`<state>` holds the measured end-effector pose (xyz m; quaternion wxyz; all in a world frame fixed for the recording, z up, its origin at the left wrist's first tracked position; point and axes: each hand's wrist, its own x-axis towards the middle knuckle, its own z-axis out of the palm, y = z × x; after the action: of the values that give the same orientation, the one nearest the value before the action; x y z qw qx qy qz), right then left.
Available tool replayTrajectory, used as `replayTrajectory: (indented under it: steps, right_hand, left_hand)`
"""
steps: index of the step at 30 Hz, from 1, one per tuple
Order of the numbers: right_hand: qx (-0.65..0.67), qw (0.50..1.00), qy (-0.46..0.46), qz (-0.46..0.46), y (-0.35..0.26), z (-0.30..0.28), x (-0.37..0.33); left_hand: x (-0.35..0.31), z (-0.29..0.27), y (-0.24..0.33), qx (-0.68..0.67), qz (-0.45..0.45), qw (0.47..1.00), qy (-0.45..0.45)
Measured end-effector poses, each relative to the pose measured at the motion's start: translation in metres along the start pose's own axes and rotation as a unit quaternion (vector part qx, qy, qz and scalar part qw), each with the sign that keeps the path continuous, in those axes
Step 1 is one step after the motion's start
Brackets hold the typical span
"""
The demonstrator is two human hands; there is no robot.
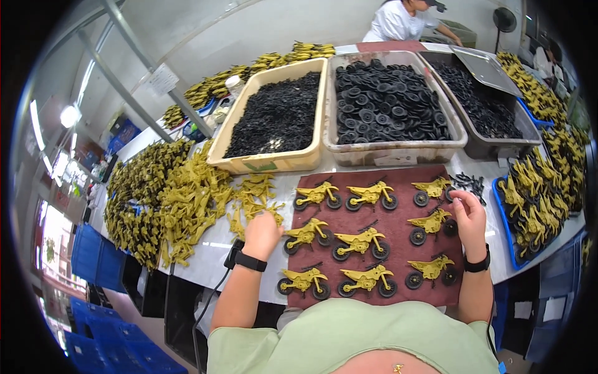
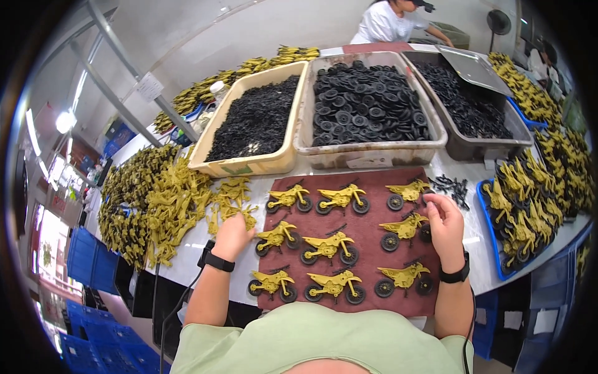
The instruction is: Assembling wheels onto toy motorcycle bodies at a production workbench.
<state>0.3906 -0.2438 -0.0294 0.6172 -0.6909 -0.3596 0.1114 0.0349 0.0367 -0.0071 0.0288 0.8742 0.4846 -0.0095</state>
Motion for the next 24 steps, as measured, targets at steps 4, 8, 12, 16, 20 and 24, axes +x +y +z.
replayTrajectory:
  steps: [4, 8, 12, 16, 20, 24]
  right_hand:
    - [-0.03, 0.999, 0.025, -0.031, -0.013, -0.007, 0.0]
    - [-0.023, 0.995, 0.081, -0.049, -0.005, -0.014, 0.006]
    - [-0.006, 0.993, 0.116, -0.033, -0.007, -0.024, 0.01]
    - [-0.031, 0.99, 0.127, -0.052, -0.001, -0.03, 0.014]
    - [-0.048, 0.988, 0.137, -0.046, 0.002, -0.033, 0.012]
    - [-0.049, 0.989, 0.133, -0.044, -0.004, -0.034, 0.011]
  left_hand:
    - [0.012, 0.006, -0.005, -0.011, -0.045, 0.999, 0.0]
    - [0.017, 0.004, -0.031, -0.048, -0.031, 0.997, -0.053]
    - [0.008, -0.042, -0.017, 0.011, -0.025, 0.998, 0.052]
    - [0.008, -0.071, 0.051, -0.092, 0.134, 0.977, 0.139]
    - [0.025, -0.059, 0.149, -0.208, 0.323, 0.914, 0.13]
    - [0.042, -0.034, 0.229, -0.259, 0.407, 0.869, 0.109]
